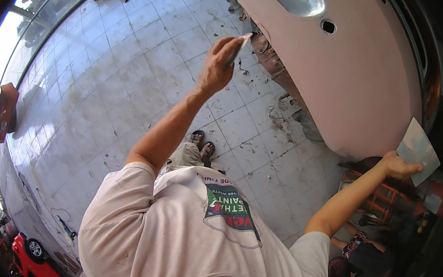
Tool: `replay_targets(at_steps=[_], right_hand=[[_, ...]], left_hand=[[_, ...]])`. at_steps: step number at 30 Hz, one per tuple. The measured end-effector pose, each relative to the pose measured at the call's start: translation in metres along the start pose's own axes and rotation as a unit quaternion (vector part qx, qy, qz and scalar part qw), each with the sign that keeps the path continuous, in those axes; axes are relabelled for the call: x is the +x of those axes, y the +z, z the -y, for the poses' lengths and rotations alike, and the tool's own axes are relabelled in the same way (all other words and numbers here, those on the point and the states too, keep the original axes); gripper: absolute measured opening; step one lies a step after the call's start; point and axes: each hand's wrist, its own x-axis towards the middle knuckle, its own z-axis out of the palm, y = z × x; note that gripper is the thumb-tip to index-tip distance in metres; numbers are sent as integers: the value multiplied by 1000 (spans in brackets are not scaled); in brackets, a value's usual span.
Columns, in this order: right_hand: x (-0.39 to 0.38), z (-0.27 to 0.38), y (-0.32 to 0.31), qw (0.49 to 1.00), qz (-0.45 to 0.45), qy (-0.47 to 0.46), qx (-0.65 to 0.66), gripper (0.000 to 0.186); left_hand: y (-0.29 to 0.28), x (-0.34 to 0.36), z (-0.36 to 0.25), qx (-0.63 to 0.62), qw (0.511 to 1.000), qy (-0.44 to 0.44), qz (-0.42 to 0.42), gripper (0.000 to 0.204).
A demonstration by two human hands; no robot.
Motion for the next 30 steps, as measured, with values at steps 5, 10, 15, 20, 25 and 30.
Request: replay_targets(at_steps=[5, 10, 15, 20, 25, 30], right_hand=[[6, 1, -2, 1000, 2, 13, -13, 80], [18, -11, -18, 999, 53, -7, 9, 76], [8, -1, -2, 999, 45, 5, 28, 77], [13, -7, -11, 996, 71, 13, 46, 77], [12, -8, -11, 994, 89, 29, 53, 80], [11, -6, -7, 993, 100, 25, 51, 78]], left_hand=[[-48, 90, 67, 26, 998, 39, -29, 78], [-52, 142, 68, -1, 1000, 10, -21, 72], [-29, 114, 35, -86, 996, 3, 1, 81], [30, 40, -26, -4, 998, 44, -33, 73], [76, -21, -101, 58, 998, 28, -12, 78], [74, -50, -118, 14, 996, 50, 71, 85]])
